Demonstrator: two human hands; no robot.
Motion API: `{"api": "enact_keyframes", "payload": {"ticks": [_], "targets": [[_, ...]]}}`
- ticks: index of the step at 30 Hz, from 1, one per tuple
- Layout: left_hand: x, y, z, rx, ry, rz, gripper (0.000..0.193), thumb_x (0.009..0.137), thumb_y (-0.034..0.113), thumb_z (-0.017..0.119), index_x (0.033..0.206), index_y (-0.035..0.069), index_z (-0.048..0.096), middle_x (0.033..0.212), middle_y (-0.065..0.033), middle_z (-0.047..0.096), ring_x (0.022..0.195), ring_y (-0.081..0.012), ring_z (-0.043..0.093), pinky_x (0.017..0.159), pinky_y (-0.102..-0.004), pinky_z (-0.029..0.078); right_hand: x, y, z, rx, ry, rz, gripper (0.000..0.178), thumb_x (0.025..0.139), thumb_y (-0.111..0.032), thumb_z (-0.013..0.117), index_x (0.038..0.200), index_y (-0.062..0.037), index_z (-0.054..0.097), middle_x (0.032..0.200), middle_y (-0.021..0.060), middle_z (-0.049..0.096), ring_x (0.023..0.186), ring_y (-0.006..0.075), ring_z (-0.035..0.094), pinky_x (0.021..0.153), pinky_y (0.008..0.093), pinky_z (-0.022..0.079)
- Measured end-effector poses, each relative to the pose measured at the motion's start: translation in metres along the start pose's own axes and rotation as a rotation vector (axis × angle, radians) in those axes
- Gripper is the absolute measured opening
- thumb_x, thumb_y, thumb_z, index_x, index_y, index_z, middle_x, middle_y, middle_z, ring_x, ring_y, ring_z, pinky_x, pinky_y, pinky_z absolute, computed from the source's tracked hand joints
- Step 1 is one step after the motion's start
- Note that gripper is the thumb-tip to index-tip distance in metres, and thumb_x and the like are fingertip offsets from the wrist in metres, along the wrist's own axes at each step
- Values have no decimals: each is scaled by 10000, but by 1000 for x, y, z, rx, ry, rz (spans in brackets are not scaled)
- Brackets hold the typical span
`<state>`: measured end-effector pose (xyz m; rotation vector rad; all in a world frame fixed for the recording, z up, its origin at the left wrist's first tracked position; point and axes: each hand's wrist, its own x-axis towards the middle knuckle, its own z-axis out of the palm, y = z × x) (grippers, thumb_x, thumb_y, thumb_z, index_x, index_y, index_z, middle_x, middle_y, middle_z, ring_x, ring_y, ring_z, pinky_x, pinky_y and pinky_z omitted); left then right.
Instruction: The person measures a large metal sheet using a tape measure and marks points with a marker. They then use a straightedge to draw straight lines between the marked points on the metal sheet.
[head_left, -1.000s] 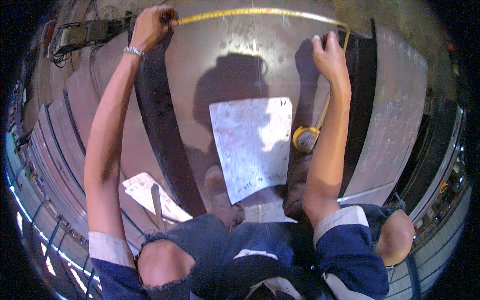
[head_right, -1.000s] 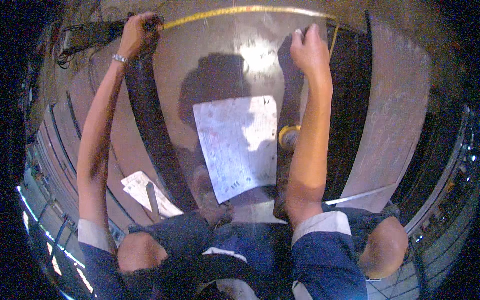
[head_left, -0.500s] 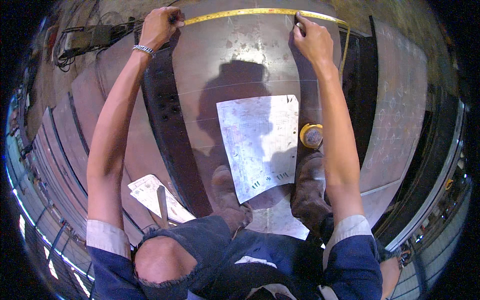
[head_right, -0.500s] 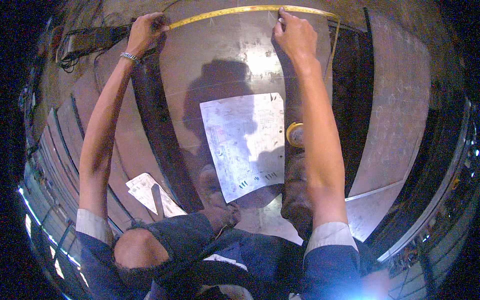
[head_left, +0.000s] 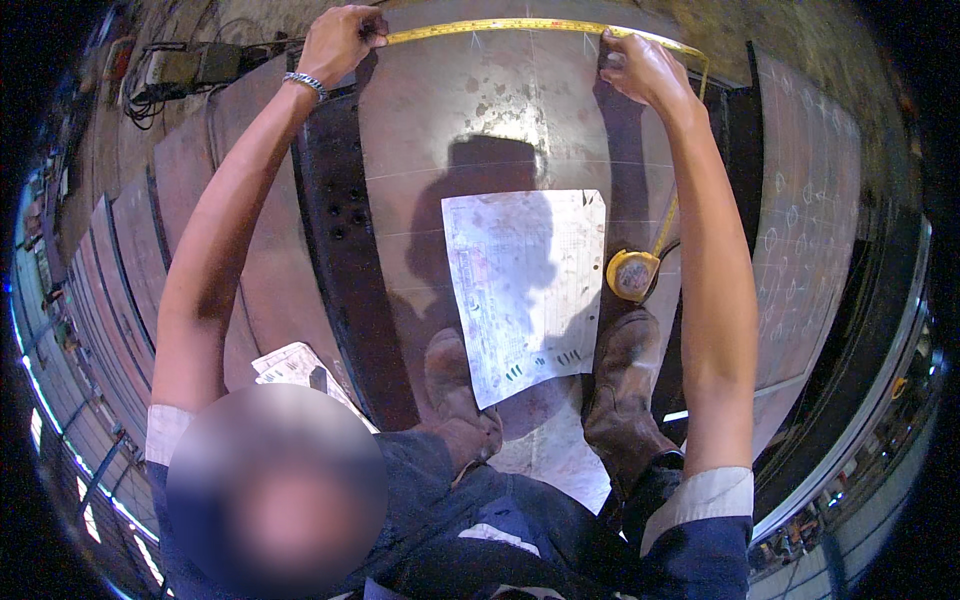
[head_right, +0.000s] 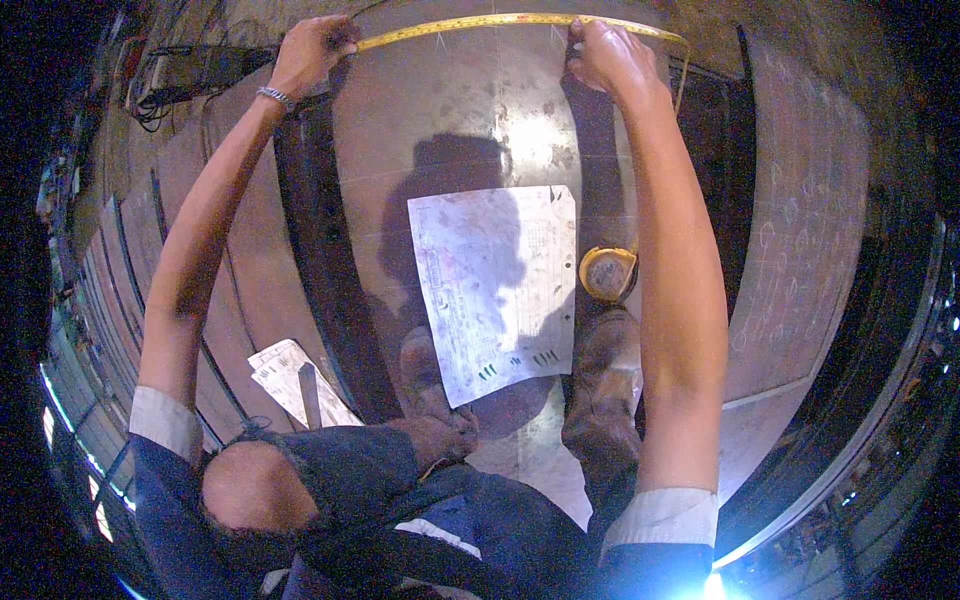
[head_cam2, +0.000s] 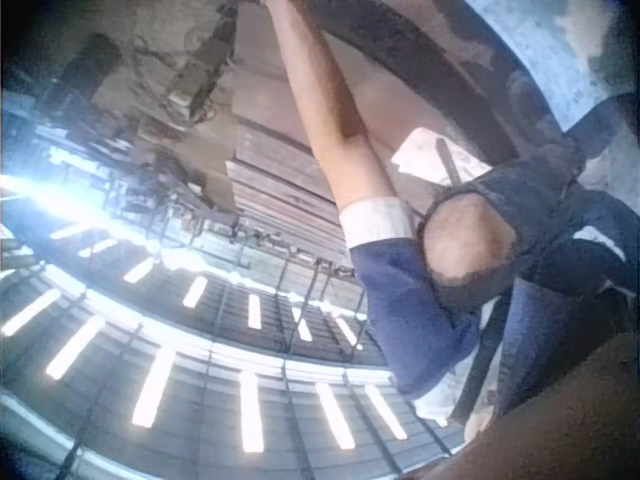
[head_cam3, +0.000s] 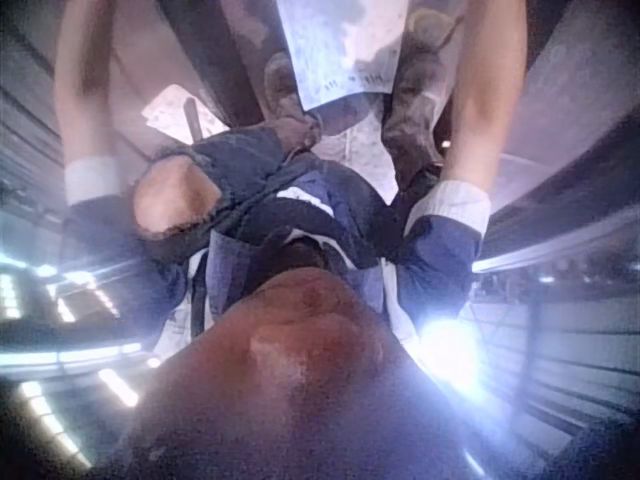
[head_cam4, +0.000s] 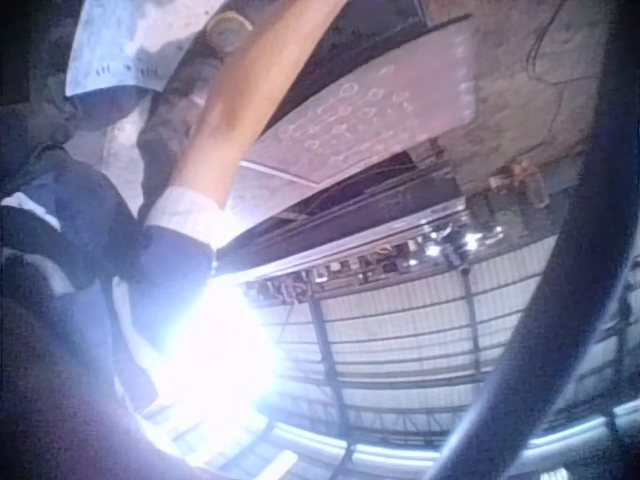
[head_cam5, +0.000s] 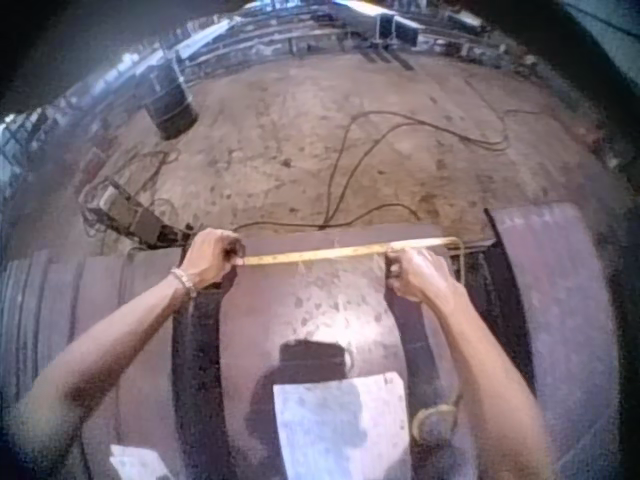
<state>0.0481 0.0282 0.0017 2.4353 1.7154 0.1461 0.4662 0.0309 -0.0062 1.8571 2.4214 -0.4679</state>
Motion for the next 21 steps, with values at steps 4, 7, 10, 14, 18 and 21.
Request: {"api": "enact_keyframes", "payload": {"ticks": [4, 7, 10, 14, 18, 21], "targets": [[0, 2, -3, 38, -1, -31, 247, 844, 278, 777, 1015, 106, 732, 955, -107, 754, 937, -350, 710, 823, -452, 546, 2, -2, -9, -13, -25, -20, 544, 792, -292, 814, 1308, -179, 684, 1218, 163, 717, 1163, 353, 670, 961, 465, 542], [0, 0, 0, 38, 34, 2, 242, 840, 279, 780, 999, 103, 733, 944, -111, 753, 925, -354, 710, 816, -454, 545, 3, -2, -12, -54, -28, -40, 581, 782, -296, 830, 1330, -176, 681, 1199, 174, 723, 1146, 360, 677, 944, 462, 544], [-2, -3, 1, 22, 31, -17, 249, 835, 280, 786, 994, 96, 735, 944, -118, 752, 921, -360, 709, 814, -454, 544, 4, -4, -10, -42, -24, -36, 574, 780, -300, 834, 1321, -174, 687, 1175, 174, 732, 1131, 361, 685, 940, 461, 548], [12, 2, -1, 11, -50, -69, 257, 845, 277, 782, 998, 75, 734, 952, -135, 751, 941, -362, 706, 833, -451, 544, 15, 32, 13, -27, 28, -56, 585, 780, -310, 841, 1326, -177, 679, 1175, 165, 733, 1130, 360, 685, 942, 460, 548], [-1, 14, -2, -176, 165, 15, 149, 659, 108, 829, 758, 59, 729, 709, -159, 692, 681, -304, 712, 623, -373, 530, 7, 19, 8, 133, 19, -76, 145, 789, -174, 750, 849, -68, 671, 734, 131, 708, 707, 275, 716, 576, 432, 523], [5, 22, 2, -222, 157, -40, 143, 650, 77, 825, 746, 62, 721, 692, -147, 687, 659, -272, 704, 607, -346, 522, 39, 68, 48, 699, -175, -142, 103, 840, -191, 720, 832, -103, 666, 633, 73, 654, 604, 210, 672, 508, 396, 489]]}}
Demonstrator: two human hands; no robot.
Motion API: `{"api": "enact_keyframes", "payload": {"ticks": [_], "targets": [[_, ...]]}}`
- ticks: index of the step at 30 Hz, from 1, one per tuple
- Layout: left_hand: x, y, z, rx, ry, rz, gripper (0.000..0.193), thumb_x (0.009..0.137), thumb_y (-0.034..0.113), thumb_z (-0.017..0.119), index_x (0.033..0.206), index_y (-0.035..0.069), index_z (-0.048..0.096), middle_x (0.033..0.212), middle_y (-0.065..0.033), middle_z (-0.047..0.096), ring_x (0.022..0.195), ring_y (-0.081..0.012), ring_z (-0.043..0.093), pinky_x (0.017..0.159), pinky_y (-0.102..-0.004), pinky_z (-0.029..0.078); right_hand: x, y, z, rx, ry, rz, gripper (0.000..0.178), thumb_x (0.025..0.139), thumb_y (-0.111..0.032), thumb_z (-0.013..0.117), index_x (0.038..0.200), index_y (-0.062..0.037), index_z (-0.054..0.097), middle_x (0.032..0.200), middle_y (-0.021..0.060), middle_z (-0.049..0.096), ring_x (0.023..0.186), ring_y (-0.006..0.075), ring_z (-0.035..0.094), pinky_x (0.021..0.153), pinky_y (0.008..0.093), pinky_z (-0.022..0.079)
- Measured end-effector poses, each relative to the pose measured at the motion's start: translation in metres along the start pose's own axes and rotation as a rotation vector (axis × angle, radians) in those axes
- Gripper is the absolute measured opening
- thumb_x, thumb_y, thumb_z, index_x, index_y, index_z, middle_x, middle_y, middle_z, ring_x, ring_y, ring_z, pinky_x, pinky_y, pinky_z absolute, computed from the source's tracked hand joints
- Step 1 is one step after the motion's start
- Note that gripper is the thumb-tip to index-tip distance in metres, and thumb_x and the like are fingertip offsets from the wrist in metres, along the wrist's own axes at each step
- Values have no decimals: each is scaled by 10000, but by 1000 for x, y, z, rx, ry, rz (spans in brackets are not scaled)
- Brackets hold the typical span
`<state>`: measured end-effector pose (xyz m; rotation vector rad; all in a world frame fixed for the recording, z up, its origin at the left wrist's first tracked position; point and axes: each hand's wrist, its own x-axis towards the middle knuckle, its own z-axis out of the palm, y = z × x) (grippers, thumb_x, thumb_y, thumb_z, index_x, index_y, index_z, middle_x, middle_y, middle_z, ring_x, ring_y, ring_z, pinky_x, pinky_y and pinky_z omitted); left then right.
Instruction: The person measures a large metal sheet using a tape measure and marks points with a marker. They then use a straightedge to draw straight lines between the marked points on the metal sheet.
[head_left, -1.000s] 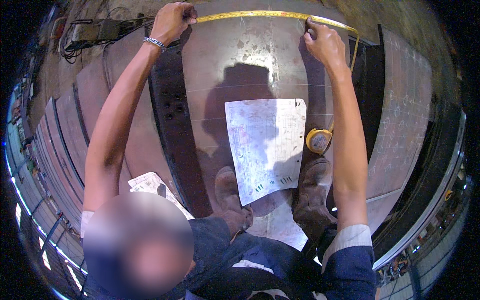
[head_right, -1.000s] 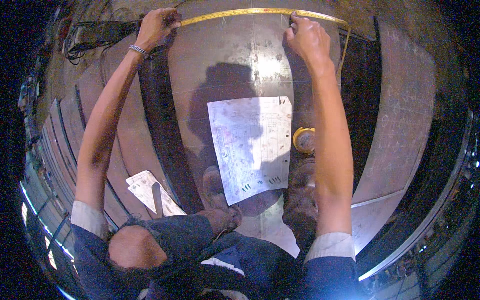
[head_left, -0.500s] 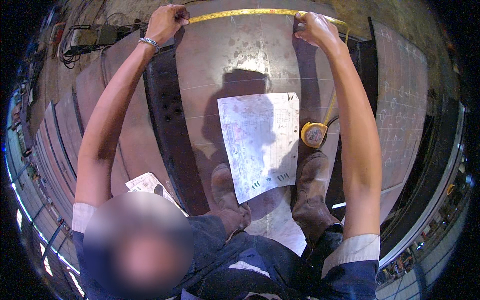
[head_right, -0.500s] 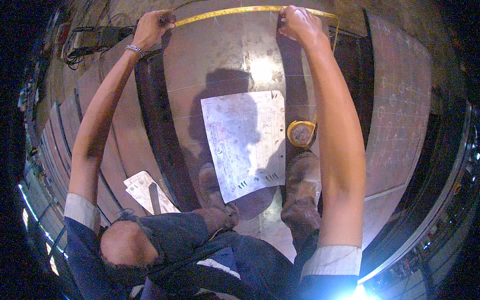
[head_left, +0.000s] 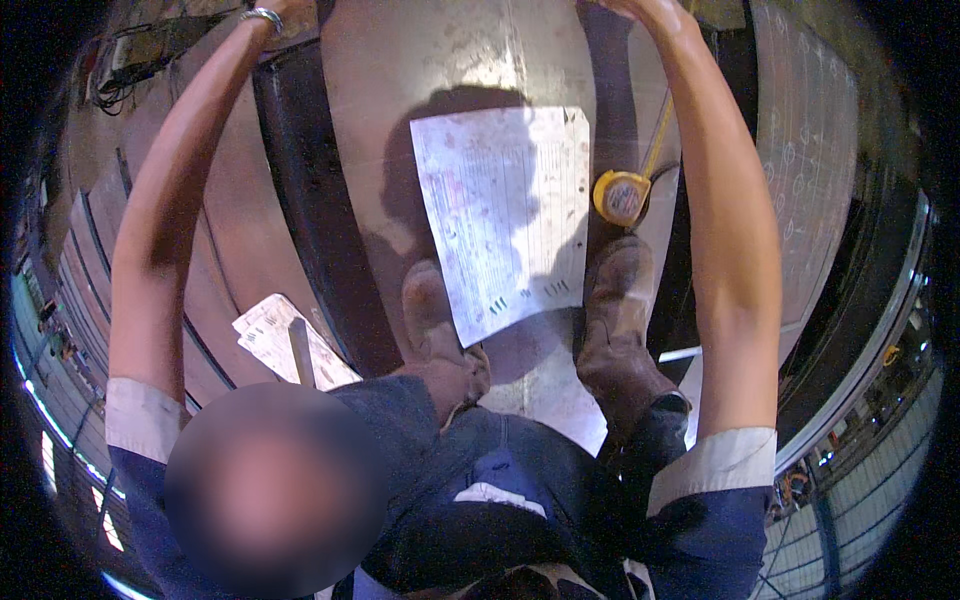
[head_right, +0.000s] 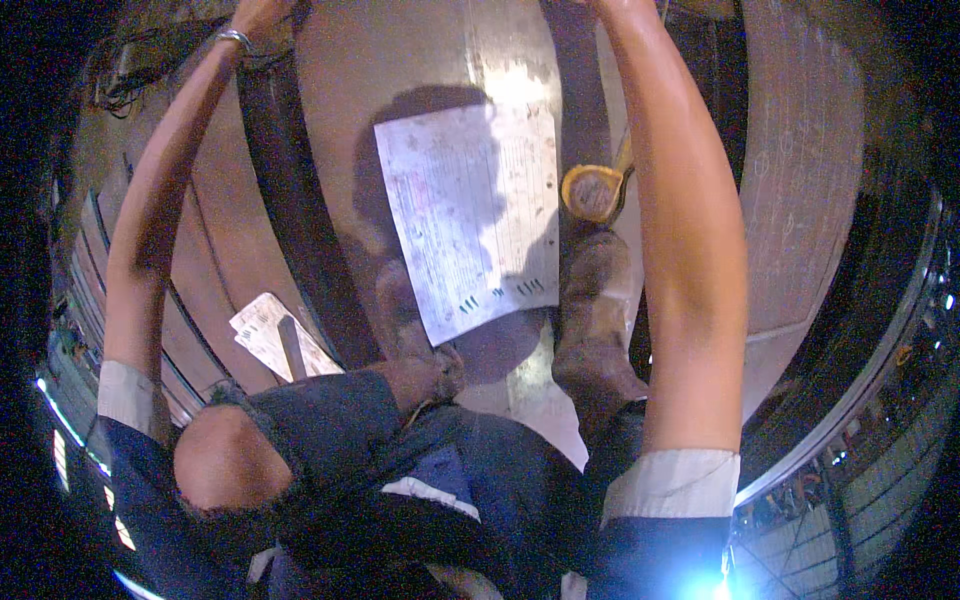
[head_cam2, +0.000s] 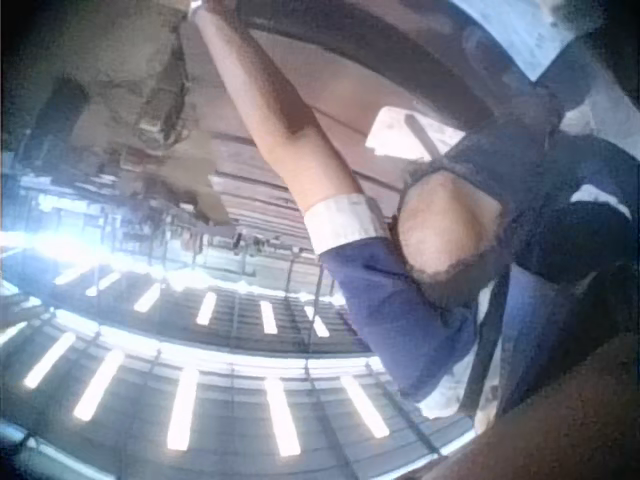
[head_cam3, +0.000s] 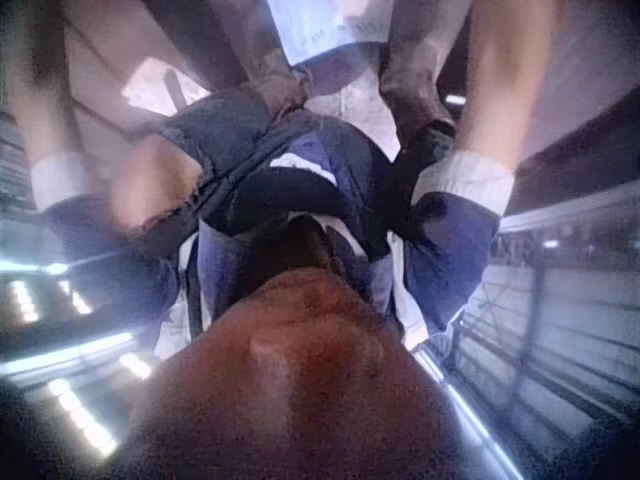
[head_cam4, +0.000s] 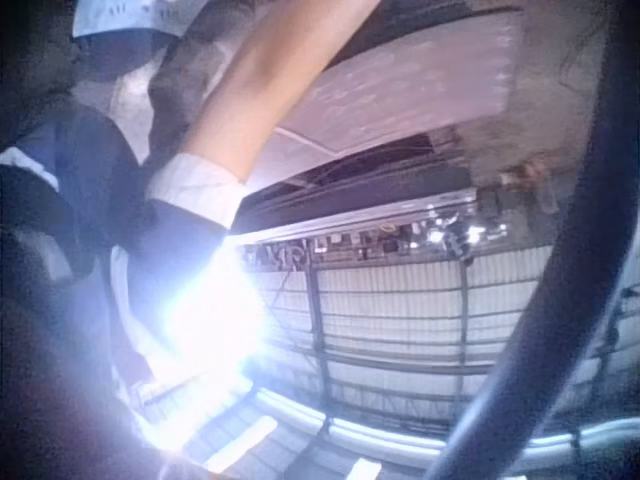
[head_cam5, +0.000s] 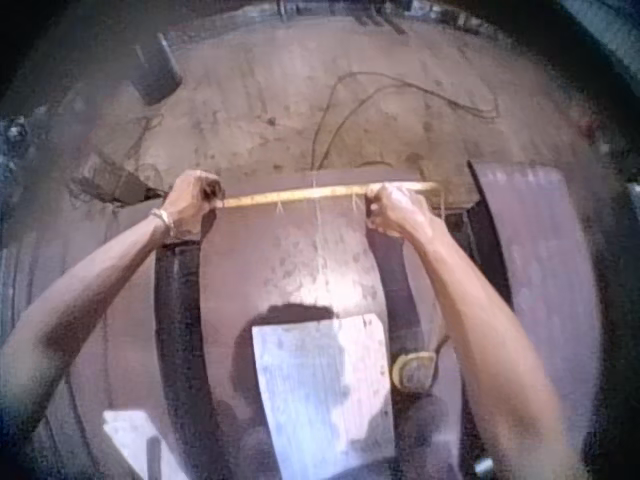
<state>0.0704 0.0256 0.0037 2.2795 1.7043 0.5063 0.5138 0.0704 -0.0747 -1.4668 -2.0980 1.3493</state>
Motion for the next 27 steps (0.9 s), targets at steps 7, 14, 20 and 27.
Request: {"api": "enact_keyframes", "payload": {"ticks": [7, 14, 20, 27], "targets": [[3, -18, 4, 11, 4, 106, 189, 652, 116, 851, 768, 62, 712, 699, -133, 684, 663, -241, 704, 614, -342, 528, 22, 33, 0, 1203, -122, 154, 221, 919, -137, 606, 1090, 2, 623, 835, 133, 610, 679, 315, 639, 610, 475, 530], [-5, -17, -13, 68, -62, 78, 182, 652, 105, 843, 780, 60, 720, 700, -118, 694, 668, -234, 710, 619, -343, 535, -2, -22, 10, -42, -31, -78, 277, 878, -170, 681, 1106, -13, 664, 814, 137, 661, 723, 309, 654, 692, 478, 546], [-9, -18, -16, 25, -35, 73, 159, 663, 88, 821, 775, 55, 713, 699, -124, 691, 645, -227, 701, 620, -331, 536, -10, -44, 19, -400, 168, -17, 307, 794, -179, 782, 1059, -36, 721, 800, 102, 723, 721, 254, 693, 621, 412, 550], [-7, -4, -4, 5, 38, 44, 153, 627, 87, 804, 732, 49, 698, 655, -132, 663, 607, -220, 688, 579, -324, 506, -24, -60, 10, -210, 181, 169, 365, 802, -163, 770, 1143, -51, 704, 899, 150, 758, 820, 272, 741, 685, 398, 576]]}}
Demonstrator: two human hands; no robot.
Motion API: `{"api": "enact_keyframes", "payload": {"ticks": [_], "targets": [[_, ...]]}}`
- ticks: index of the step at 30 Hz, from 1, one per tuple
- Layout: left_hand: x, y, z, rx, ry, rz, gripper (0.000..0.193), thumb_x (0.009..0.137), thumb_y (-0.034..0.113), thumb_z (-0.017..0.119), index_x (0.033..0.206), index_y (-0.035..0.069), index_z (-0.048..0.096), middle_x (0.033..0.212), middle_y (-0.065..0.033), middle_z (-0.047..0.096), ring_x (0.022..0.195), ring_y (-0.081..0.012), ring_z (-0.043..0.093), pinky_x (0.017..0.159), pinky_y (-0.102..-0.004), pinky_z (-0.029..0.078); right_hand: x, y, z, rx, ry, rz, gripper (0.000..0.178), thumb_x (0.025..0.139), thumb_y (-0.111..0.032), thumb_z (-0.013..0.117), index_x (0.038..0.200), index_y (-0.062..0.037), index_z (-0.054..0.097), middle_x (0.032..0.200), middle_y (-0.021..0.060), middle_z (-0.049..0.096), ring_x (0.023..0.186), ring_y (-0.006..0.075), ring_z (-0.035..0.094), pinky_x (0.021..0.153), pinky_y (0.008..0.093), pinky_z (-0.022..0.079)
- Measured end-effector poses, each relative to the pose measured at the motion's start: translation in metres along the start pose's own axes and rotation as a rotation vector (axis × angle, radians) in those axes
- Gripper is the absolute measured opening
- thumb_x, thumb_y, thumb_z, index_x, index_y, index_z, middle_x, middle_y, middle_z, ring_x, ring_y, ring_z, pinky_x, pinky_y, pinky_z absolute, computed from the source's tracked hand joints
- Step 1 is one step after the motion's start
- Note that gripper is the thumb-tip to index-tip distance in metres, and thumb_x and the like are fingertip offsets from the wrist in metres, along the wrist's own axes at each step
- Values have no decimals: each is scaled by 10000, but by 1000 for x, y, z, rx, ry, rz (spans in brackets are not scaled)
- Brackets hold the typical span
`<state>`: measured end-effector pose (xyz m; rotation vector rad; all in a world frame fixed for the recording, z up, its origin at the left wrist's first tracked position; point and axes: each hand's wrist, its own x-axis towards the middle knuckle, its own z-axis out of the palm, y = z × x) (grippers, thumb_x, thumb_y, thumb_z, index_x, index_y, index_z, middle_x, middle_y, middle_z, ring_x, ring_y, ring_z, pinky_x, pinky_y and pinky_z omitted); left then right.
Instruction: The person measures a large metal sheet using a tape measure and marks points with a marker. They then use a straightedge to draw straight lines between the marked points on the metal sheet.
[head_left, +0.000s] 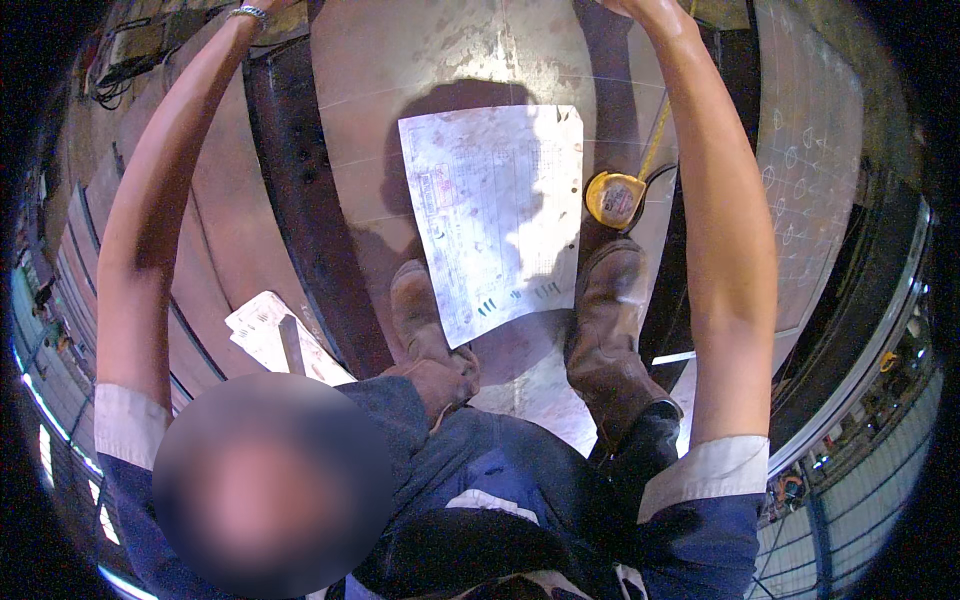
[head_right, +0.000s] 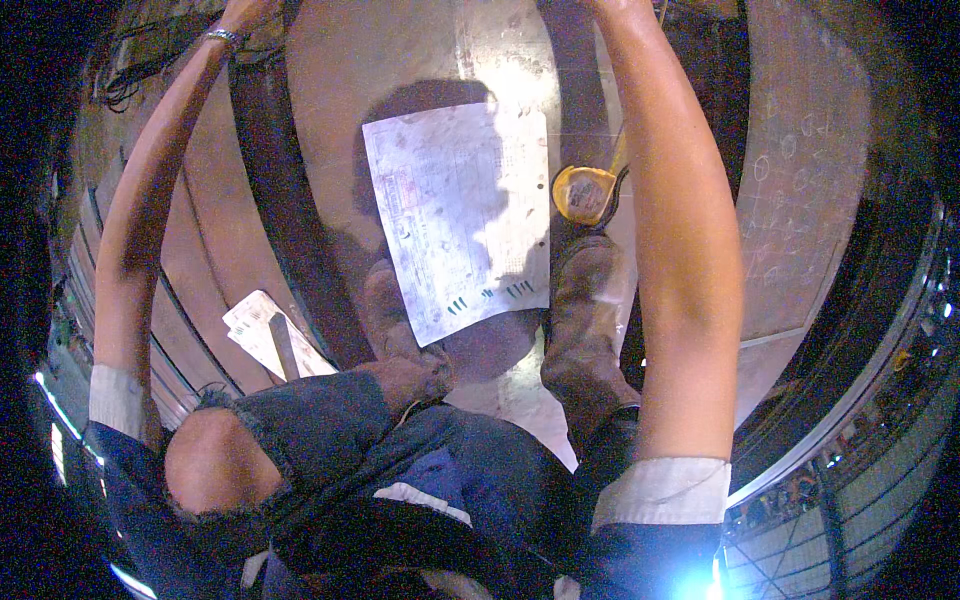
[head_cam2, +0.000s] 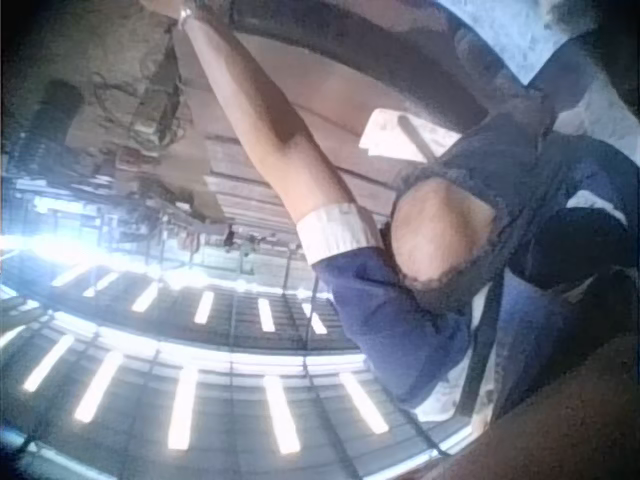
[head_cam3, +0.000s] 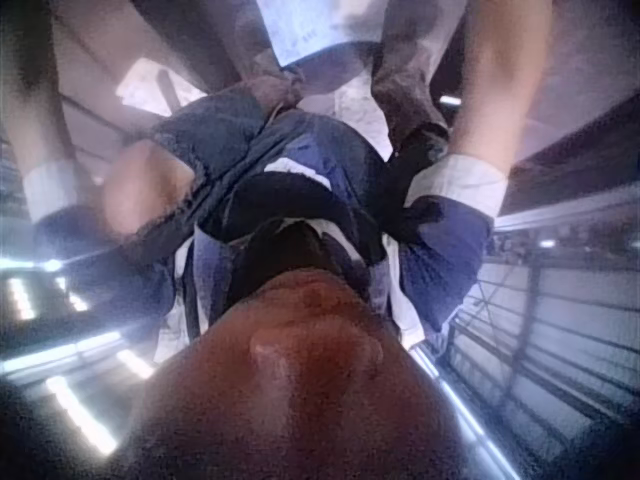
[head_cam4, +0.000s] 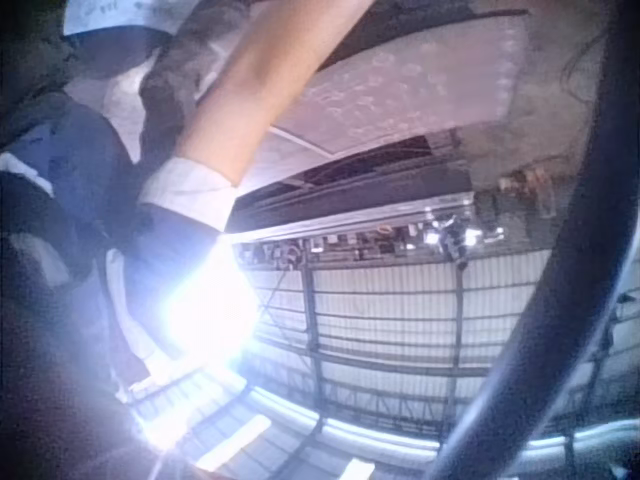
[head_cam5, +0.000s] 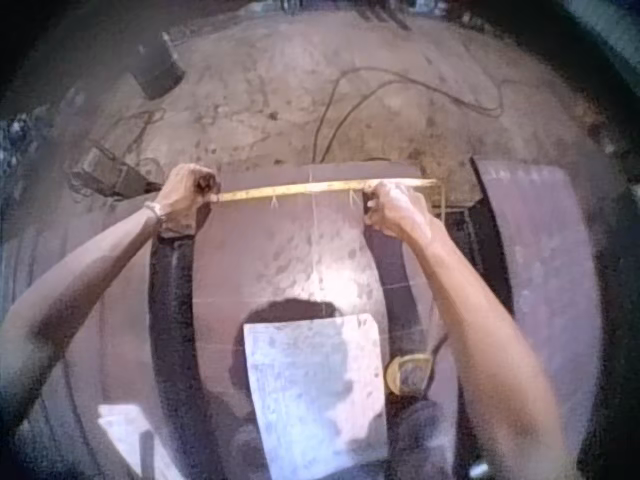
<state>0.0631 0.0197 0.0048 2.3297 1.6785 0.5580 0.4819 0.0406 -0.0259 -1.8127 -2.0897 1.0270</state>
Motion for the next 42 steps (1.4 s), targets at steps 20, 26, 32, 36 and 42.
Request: {"api": "enact_keyframes", "payload": {"ticks": [20, 26, 32, 36, 42], "targets": [[0, -5, -3, 38, -21, 46, 180, 643, 88, 835, 741, 43, 690, 684, -142, 684, 654, -250, 721, 609, -345, 534, -1, 0, 5, -323, 77, -147, 422, 772, -209, 804, 1162, -85, 702, 957, 133, 764, 915, 311, 739, 771, 424, 579], [2, -5, -4, 40, -52, 17, 193, 655, 104, 838, 771, 40, 698, 674, -136, 679, 661, -253, 722, 609, -345, 533, -7, -5, 2, -361, 116, -161, 413, 778, -217, 806, 1152, -84, 692, 952, 126, 763, 894, 304, 739, 759, 423, 580], [-10, -7, -2, -13, 29, -82, 147, 676, 83, 813, 757, 46, 696, 674, -131, 686, 661, -234, 724, 609, -335, 535, -12, -20, 4, -375, 126, -222, 347, 812, -198, 775, 1131, -89, 693, 936, 122, 751, 854, 286, 736, 722, 417, 577], [-7, -9, 0, -32, -56, -47, 110, 679, 67, 788, 751, 60, 705, 680, -141, 682, 673, -245, 721, 600, -355, 526, -17, -14, 12, 449, 47, 178, 265, 968, -299, 592, 1079, -89, 709, 876, 83, 722, 731, 207, 706, 632, 375, 559], [0, -23, -4, 201, -129, 1, 202, 792, 219, 769, 928, 74, 730, 884, -145, 736, 872, -356, 710, 776, -440, 544, -9, -3, 8, -390, 130, -134, 590, 803, -311, 826, 1355, -198, 652, 1194, 140, 731, 1143, 358, 679, 949, 466, 545]]}}
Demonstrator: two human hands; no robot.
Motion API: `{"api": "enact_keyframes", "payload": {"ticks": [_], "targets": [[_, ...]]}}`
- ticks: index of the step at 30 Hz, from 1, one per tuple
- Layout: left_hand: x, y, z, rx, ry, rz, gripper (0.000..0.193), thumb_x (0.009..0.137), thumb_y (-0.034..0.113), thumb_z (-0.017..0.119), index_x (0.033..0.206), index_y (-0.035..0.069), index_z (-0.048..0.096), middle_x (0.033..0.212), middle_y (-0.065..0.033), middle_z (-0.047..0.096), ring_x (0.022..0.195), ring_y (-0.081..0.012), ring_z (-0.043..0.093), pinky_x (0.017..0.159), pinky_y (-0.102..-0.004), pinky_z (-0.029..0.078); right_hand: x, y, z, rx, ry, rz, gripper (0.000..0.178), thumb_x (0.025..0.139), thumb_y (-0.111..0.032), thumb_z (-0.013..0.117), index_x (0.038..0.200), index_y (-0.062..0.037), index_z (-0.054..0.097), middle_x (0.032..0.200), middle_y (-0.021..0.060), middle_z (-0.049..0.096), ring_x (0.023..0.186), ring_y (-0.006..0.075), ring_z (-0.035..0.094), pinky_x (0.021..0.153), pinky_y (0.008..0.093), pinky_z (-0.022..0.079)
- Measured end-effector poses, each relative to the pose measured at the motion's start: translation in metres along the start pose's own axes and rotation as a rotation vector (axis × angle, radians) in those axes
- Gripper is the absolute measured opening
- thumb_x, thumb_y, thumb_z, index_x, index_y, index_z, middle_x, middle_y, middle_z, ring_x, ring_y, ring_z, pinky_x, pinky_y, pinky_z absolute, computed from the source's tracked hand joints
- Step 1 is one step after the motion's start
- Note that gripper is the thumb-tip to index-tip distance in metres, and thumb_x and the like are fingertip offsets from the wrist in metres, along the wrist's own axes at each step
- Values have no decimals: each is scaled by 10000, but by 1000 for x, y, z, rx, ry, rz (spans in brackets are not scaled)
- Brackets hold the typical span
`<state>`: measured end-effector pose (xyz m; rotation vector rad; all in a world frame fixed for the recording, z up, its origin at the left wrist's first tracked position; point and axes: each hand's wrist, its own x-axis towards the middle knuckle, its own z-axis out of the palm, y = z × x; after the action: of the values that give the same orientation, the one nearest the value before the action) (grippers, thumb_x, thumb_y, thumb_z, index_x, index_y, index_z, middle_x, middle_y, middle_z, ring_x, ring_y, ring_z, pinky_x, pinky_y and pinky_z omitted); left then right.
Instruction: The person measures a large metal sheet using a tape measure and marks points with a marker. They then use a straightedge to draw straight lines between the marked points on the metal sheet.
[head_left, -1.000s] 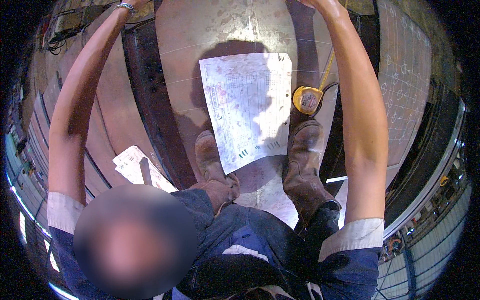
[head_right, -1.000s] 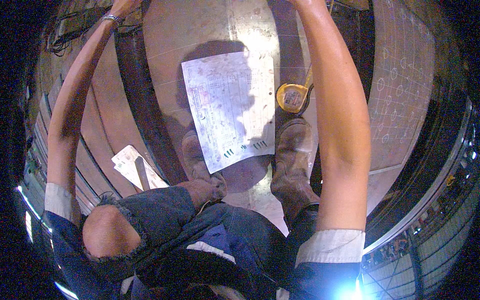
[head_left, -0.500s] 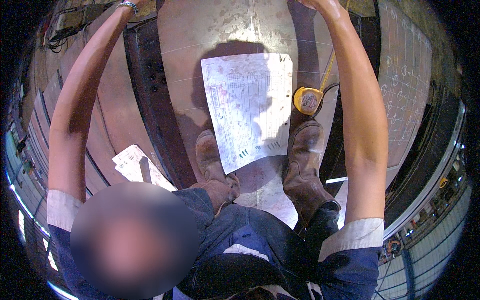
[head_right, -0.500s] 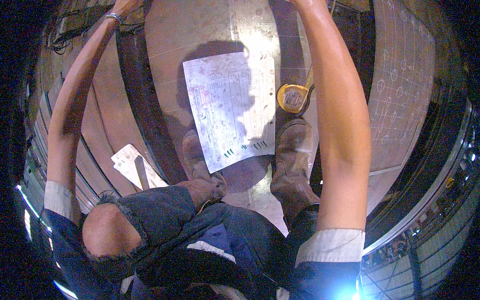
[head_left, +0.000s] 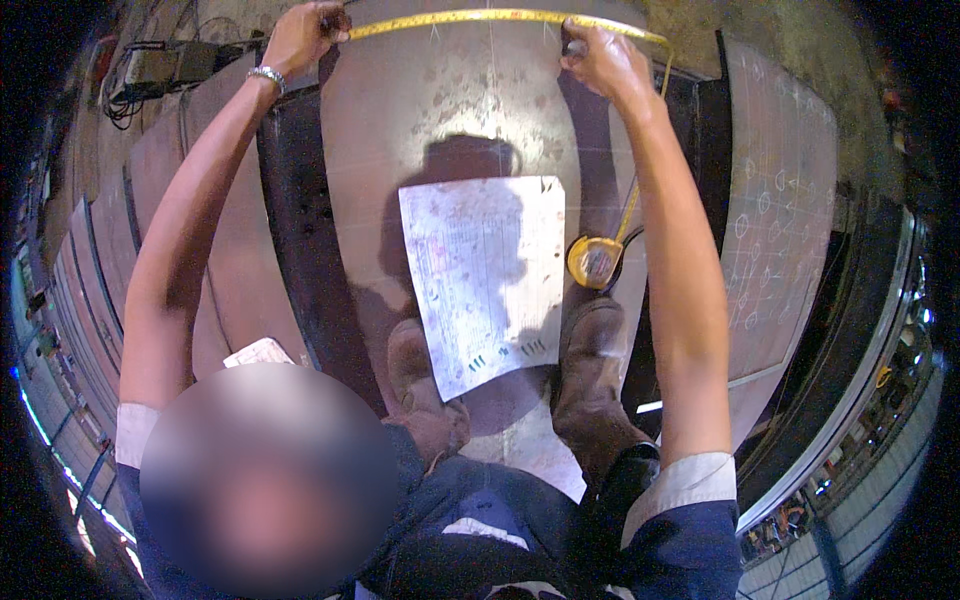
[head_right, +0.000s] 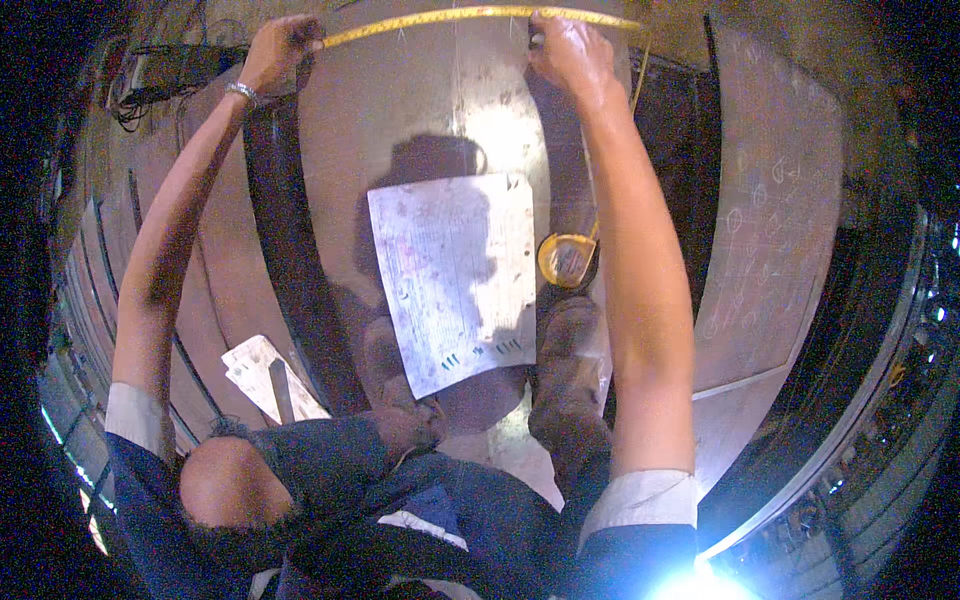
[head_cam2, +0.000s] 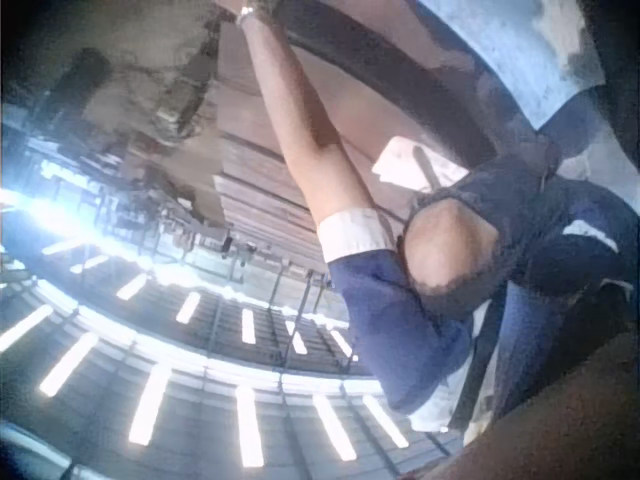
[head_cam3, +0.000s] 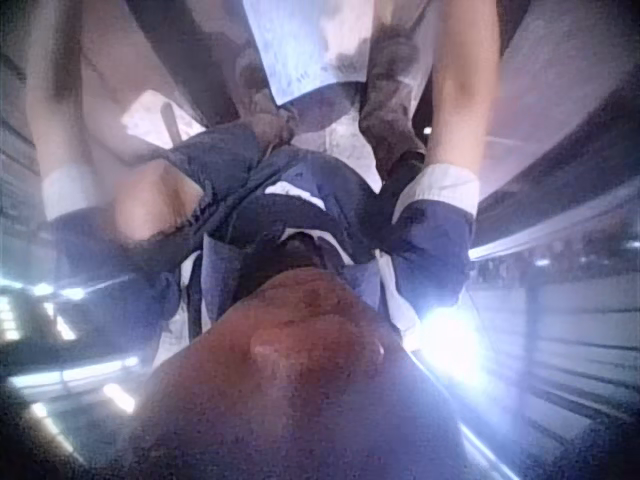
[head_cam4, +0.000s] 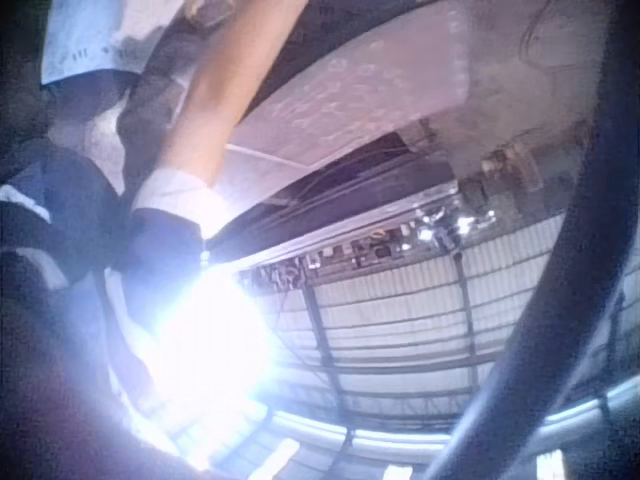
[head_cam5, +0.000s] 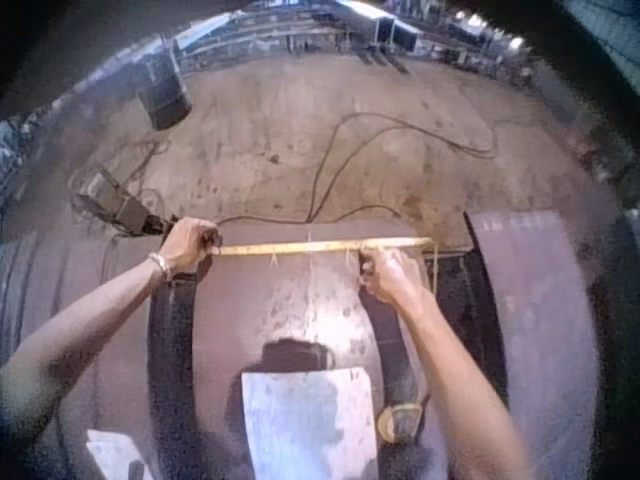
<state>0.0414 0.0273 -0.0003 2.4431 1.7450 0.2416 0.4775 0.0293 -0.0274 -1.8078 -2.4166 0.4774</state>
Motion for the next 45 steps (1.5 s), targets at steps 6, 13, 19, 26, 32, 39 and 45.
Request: {"api": "enact_keyframes", "payload": {"ticks": [6, 13, 19, 26, 32, 39, 45], "targets": [[5, 12, -7, 46, -119, -52, 370, 831, 268, 792, 1140, 76, 724, 1016, -162, 744, 979, -376, 701, 883, -450, 542, -19, -15, -19, 37, -13, 79, 581, 843, -344, 796, 1396, -278, 629, 1240, 117, 715, 1164, 347, 665, 950, 476, 546], [3, 19, -7, 33, -159, -183, 416, 806, 258, 812, 1160, 63, 714, 1041, -164, 739, 1008, -371, 697, 899, -452, 536, -30, -23, -19, 134, 29, 106, 569, 846, -287, 771, 1393, -220, 629, 1109, 160, 746, 1059, 376, 699, 901, 481, 559], [5, 9, -1, 15, -86, -51, 316, 794, 218, 818, 1047, 63, 709, 1006, -158, 731, 976, -396, 686, 853, -463, 540, -33, -18, -16, 145, 65, 90, 597, 850, -299, 767, 1419, -234, 600, 1102, 168, 743, 1037, 389, 699, 889, 485, 554], [-1, 15, -7, -15, -46, -81, 231, 802, 181, 787, 978, 65, 693, 959, -145, 723, 941, -377, 687, 816, -456, 534, -37, -32, -19, 248, 106, 117, 391, 851, -240, 748, 1182, -65, 635, 990, 240, 722, 976, 423, 692, 832, 505, 549], [2, 20, -3, 3, 16, -15, 149, 806, 130, 759, 923, 73, 686, 907, -130, 718, 890, -360, 687, 786, -456, 527, -23, -24, 14, 331, 500, 44, 227, 883, -168, 695, 1026, 6, 665, 911, 231, 692, 845, 417, 683, 776, 480, 528], [1, 12, -4, -11, -70, -59, 274, 813, 226, 797, 1015, 73, 692, 1004, -149, 718, 964, -409, 668, 841, -481, 529, -16, -50, 19, 385, 492, 144, 176, 888, -127, 679, 961, 33, 688, 924, 239, 680, 877, 427, 670, 794, 523, 517], [3, 17, -6, 9, -129, -121, 298, 813, 227, 797, 1051, 75, 701, 1036, -152, 721, 1005, -395, 668, 874, -480, 529, -15, -51, 21, 331, 496, 134, 185, 873, -110, 681, 973, 46, 684, 940, 242, 680, 891, 426, 672, 802, 519, 522]]}}
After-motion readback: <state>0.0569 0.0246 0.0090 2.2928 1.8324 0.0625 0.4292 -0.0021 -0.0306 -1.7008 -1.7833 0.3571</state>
